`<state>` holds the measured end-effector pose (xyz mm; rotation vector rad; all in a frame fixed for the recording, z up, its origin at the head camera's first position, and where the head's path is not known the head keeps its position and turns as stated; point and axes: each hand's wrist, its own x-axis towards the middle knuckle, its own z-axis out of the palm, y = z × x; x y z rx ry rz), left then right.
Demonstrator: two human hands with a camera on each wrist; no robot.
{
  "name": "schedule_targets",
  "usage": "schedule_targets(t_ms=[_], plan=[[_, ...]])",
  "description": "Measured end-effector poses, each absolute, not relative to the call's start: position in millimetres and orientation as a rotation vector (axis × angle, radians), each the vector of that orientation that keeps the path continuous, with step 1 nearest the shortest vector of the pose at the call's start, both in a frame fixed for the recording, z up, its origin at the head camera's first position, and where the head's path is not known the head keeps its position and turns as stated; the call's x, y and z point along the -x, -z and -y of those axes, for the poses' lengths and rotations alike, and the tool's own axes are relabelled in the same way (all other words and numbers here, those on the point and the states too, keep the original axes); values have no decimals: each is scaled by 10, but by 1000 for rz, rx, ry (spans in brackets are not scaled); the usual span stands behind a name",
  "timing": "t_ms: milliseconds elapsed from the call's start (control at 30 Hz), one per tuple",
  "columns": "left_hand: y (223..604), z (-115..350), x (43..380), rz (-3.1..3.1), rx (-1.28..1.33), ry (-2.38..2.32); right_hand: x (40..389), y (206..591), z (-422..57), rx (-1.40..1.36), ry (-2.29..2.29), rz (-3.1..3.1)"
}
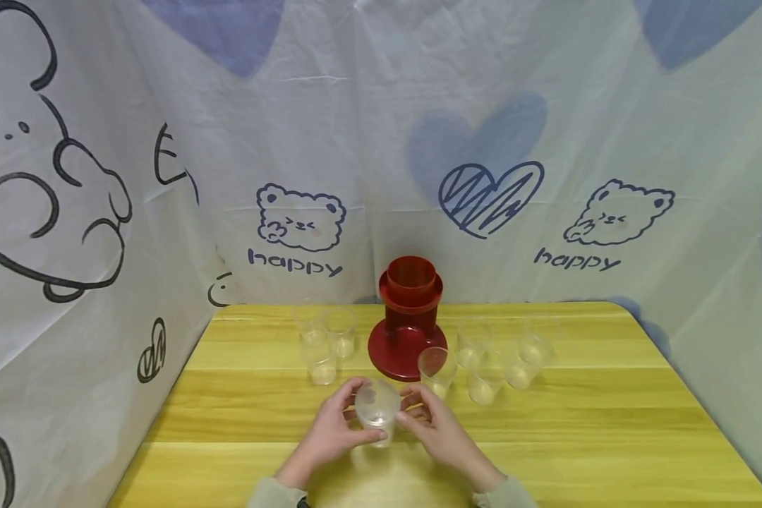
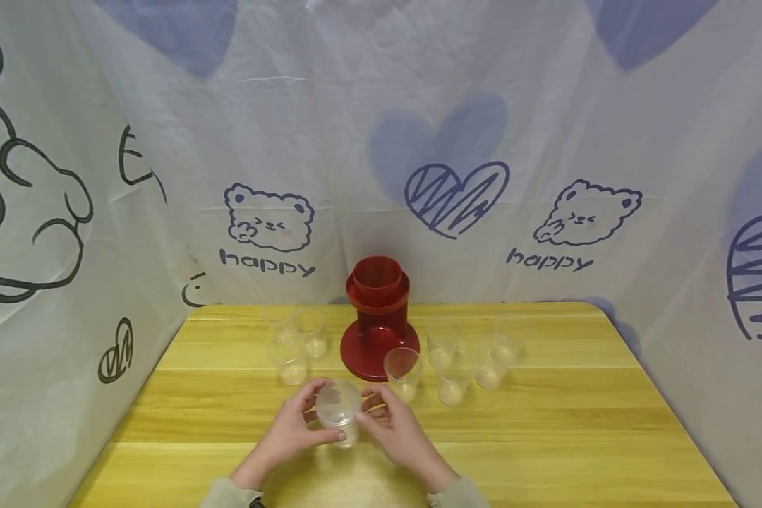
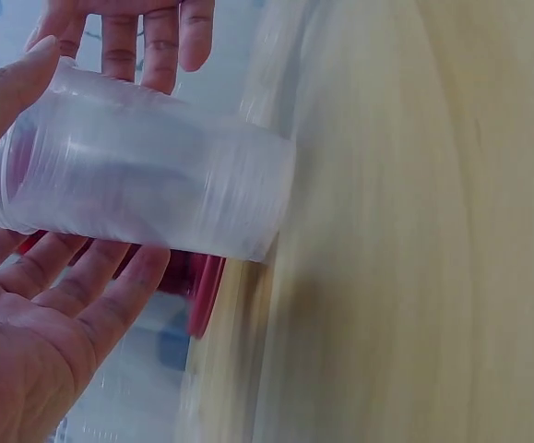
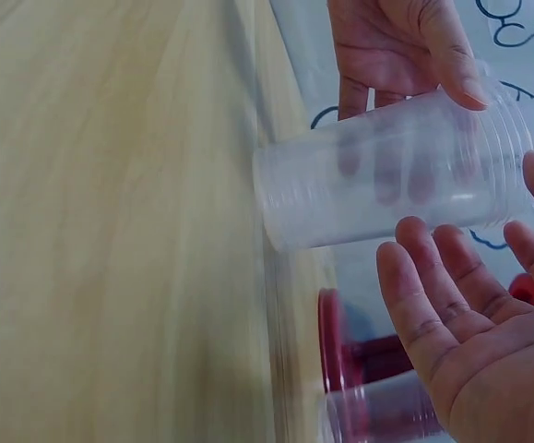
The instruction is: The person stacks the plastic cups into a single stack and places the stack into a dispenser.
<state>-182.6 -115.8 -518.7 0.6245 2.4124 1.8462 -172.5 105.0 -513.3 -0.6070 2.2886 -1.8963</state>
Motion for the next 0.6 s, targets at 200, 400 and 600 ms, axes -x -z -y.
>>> schedule_targets(t_ms=[200,400,600], plan=[[5184,1061,1817,-2385,-657,-1832,1639,5136,-1146,615,1956,-2268],[5185,1014,1805,-2385,-662,-1818,1612,5131,-1185,620,1970,-2269],[5231,1003,1812,-2390,-657,-1818,1615,5144,-1198,654,1974,-2275]])
